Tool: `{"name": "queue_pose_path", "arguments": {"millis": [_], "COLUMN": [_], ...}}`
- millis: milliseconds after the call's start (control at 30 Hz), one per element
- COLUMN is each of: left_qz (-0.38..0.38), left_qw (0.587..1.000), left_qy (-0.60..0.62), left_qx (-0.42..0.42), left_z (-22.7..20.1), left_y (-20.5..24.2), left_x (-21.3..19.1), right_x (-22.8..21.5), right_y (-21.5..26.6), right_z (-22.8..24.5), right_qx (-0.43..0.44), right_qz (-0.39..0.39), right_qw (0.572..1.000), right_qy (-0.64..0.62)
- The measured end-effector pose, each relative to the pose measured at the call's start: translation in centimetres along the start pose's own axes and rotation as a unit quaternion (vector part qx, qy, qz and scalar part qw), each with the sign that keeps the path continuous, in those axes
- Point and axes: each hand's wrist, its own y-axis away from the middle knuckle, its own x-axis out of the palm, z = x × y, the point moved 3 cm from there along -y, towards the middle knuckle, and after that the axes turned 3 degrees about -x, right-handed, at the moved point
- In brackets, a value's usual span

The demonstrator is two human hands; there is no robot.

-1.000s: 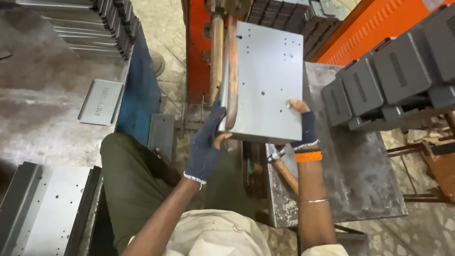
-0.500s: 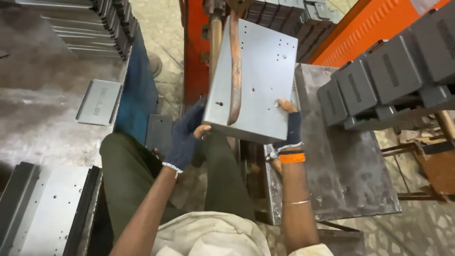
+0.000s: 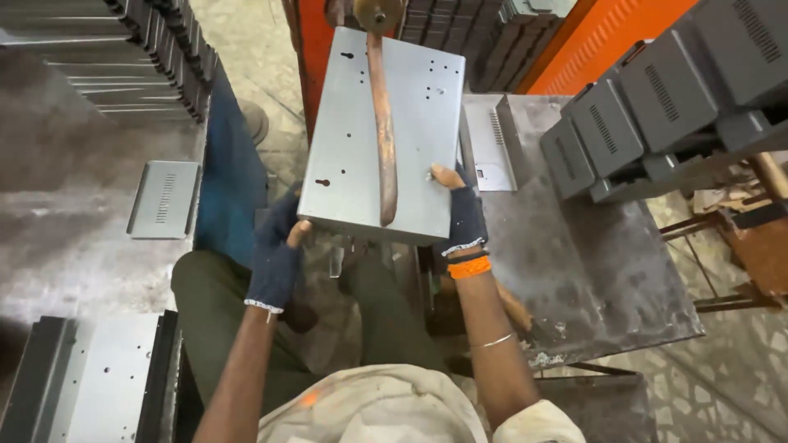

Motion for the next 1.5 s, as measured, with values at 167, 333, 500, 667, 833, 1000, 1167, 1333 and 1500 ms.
{"name": "queue_pose_path", "arguments": {"millis": [167,333,500,667,833,1000,1167,1333,1500], "left_qz": [-0.053,-0.046,-0.082,-0.081,-0.105,-0.157,-0.226,-0.143,0.018], "left_qw": [0.998,0.997,0.993,0.994,0.993,0.987,0.943,0.949,0.961], "left_qy": [0.018,-0.056,-0.082,-0.075,-0.032,0.036,-0.046,-0.183,-0.200], "left_qx": [0.025,0.012,-0.013,0.007,-0.040,-0.002,-0.241,-0.212,-0.189], "left_z": [-0.1,1.0,3.0,1.3,2.1,-0.6,0.1,-3.6,-2.6], "left_y": [-0.9,-0.9,-1.3,-1.6,-1.0,2.5,3.1,-1.4,-3.8], "left_x": [-0.5,-3.1,-5.4,-5.1,-0.9,8.2,10.9,7.5,6.8], "right_x": [5.2,3.4,4.4,9.1,0.9,-3.9,-9.7,1.5,5.3], "right_y": [4.3,0.2,-2.3,5.5,-0.1,1.2,-0.9,7.8,5.7], "right_z": [1.2,0.7,-4.2,1.0,-2.5,-4.6,-9.5,-0.3,1.9], "right_qx": [-0.121,-0.036,-0.110,-0.113,-0.312,-0.097,-0.094,-0.477,-0.406], "right_qz": [-0.028,0.127,0.046,0.107,0.119,0.169,-0.121,-0.098,0.132], "right_qw": [0.992,0.987,0.986,0.988,0.931,0.944,0.878,0.749,0.705], "right_qy": [0.026,0.090,-0.118,-0.015,0.145,-0.268,0.454,0.450,0.567]}}
